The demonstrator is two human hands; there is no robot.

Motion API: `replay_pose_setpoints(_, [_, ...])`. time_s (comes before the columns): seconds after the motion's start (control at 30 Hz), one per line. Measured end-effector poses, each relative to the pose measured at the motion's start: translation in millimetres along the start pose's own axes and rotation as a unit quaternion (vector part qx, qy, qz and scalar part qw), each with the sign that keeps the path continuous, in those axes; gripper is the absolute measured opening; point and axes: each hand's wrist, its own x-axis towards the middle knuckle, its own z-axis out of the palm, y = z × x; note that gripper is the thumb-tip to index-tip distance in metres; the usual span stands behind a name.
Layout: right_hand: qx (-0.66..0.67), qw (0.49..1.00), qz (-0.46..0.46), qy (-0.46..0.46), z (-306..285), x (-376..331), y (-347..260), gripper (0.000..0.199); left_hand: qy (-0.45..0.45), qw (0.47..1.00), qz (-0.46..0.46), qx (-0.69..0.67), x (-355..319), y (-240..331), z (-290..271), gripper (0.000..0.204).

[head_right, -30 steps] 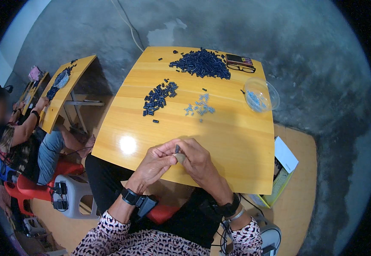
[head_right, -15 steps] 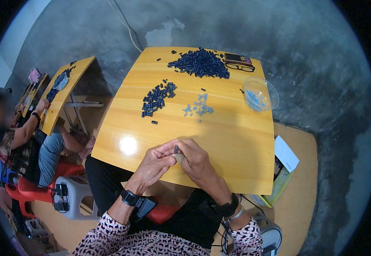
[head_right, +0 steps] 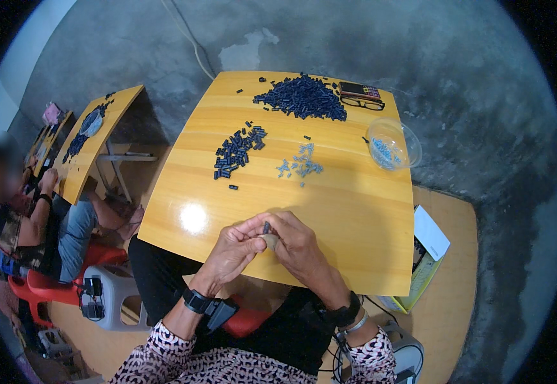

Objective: Assembling small plastic components by manually inserting blue pieces into black housings.

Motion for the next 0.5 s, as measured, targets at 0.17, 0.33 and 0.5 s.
replay_pose_setpoints(0.17, [0.008, 1.0, -0.006, 0.002, 0.3, -1.3, 0.4, 0.028, 0.012, 1.0, -0.005, 0.01, -0.9, 1.1, 2.7, 0.05])
replay_pose_setpoints(0.33, [0.008, 1.0, -0.02, 0.012, 3.6, -2.5, 4.2, 0.026, 0.019, 1.0, 0.002, 0.007, -0.9, -2.7, -0.1, 0.049])
replay_pose_setpoints(0.5, [-0.008, 0.999, -0.027, 0.019, 5.9, -3.6, 6.8, 0.025, 0.03, 0.999, 0.009, 0.013, -0.9, -0.9, 3.5, 0.049])
